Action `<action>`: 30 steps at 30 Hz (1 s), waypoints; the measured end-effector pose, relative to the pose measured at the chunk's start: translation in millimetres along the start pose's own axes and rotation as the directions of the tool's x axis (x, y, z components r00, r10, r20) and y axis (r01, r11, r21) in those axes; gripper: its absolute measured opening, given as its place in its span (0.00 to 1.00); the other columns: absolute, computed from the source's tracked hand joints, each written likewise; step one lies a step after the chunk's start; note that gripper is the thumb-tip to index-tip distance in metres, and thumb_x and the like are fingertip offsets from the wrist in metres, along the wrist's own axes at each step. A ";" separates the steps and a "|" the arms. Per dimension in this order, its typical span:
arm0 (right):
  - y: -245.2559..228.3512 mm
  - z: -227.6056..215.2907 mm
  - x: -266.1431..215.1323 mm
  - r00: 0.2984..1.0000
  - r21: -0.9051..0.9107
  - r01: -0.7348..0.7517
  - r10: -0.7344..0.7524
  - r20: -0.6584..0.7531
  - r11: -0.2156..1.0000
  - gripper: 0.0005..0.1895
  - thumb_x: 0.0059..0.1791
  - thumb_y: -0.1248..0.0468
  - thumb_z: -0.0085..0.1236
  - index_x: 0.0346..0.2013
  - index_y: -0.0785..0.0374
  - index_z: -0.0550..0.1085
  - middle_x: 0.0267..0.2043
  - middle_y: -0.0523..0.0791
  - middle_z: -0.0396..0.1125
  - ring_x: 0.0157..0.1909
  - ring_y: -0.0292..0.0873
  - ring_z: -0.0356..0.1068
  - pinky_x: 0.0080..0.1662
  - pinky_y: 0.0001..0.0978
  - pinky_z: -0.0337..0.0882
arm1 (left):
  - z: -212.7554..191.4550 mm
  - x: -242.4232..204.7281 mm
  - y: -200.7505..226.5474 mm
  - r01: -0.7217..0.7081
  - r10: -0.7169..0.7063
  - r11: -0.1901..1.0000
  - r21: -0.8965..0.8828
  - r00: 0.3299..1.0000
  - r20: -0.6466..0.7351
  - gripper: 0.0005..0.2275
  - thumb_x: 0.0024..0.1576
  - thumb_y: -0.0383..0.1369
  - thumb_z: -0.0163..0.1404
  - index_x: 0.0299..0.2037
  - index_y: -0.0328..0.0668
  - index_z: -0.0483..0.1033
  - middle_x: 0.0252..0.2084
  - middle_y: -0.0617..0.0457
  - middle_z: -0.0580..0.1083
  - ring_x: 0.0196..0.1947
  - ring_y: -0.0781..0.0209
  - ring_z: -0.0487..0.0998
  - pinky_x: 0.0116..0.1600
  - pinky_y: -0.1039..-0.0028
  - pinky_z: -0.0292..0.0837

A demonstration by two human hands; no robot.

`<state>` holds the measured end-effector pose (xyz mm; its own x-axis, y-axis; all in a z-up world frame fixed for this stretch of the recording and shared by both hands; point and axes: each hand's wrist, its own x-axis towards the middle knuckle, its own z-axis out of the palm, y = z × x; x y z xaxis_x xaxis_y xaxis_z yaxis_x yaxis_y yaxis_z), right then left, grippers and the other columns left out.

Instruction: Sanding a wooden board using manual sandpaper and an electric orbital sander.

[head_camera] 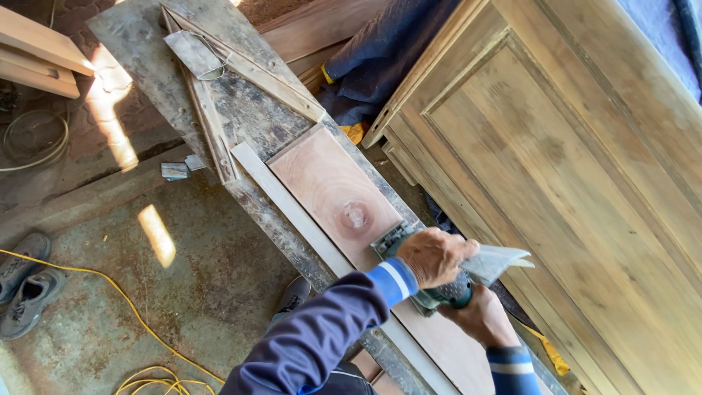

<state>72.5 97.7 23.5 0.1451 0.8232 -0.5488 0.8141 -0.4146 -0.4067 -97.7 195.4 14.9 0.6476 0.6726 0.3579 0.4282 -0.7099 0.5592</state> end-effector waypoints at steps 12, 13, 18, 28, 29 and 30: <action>-159.1 -11.3 86.9 0.996 -0.027 0.077 -0.076 0.043 0.997 0.21 0.35 0.57 0.72 0.36 0.66 0.79 0.23 0.50 0.75 0.26 0.45 0.78 0.36 0.39 0.78 | -87.3 21.0 -134.0 0.106 -0.104 0.994 0.033 0.992 -0.067 0.17 0.49 0.31 0.60 0.46 0.46 0.70 0.35 0.48 0.78 0.36 0.49 0.82 0.44 0.61 0.78; -169.8 -12.0 92.1 0.996 -0.027 0.075 -0.074 0.050 0.997 0.21 0.35 0.57 0.72 0.36 0.66 0.79 0.23 0.50 0.75 0.26 0.45 0.78 0.36 0.39 0.78 | -92.5 22.1 -143.6 0.112 -0.110 0.993 0.030 0.992 -0.065 0.17 0.49 0.31 0.60 0.46 0.46 0.70 0.35 0.48 0.78 0.36 0.49 0.82 0.44 0.61 0.78; -209.8 -11.2 114.1 0.994 -0.049 0.083 -0.079 0.071 0.995 0.19 0.36 0.58 0.72 0.35 0.68 0.80 0.23 0.49 0.75 0.25 0.43 0.77 0.34 0.36 0.78 | -119.3 25.3 -177.8 0.125 -0.121 0.992 0.035 0.987 -0.110 0.16 0.50 0.29 0.61 0.45 0.45 0.69 0.36 0.48 0.78 0.38 0.47 0.82 0.45 0.61 0.79; -186.3 -15.7 106.5 0.996 -0.057 0.061 -0.058 0.061 0.996 0.20 0.35 0.58 0.73 0.36 0.67 0.80 0.25 0.49 0.76 0.26 0.43 0.78 0.36 0.36 0.78 | -108.4 33.0 -157.7 0.120 -0.115 0.992 0.037 0.987 -0.114 0.15 0.49 0.30 0.61 0.44 0.45 0.69 0.34 0.49 0.78 0.38 0.46 0.82 0.45 0.58 0.78; -176.7 -17.6 100.7 0.996 -0.045 0.073 -0.070 0.054 0.996 0.20 0.35 0.58 0.73 0.36 0.67 0.80 0.25 0.49 0.76 0.27 0.43 0.77 0.36 0.37 0.78 | -101.4 33.2 -149.3 0.112 -0.108 0.993 0.033 0.989 -0.106 0.15 0.49 0.29 0.60 0.44 0.44 0.69 0.35 0.49 0.78 0.38 0.47 0.82 0.45 0.58 0.78; -166.3 -19.5 94.4 0.996 -0.033 0.084 -0.083 0.046 0.996 0.20 0.35 0.58 0.73 0.35 0.67 0.80 0.25 0.49 0.76 0.27 0.44 0.77 0.37 0.37 0.77 | -93.8 33.3 -140.1 0.103 -0.100 0.994 0.029 0.990 -0.098 0.15 0.49 0.28 0.59 0.44 0.44 0.69 0.35 0.49 0.78 0.38 0.47 0.82 0.44 0.59 0.78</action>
<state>-38.2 251.9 53.6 0.0512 0.8359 -0.5464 0.8416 -0.3307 -0.4271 -195.3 336.8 18.6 0.5364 0.7576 0.3719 0.5108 -0.6422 0.5716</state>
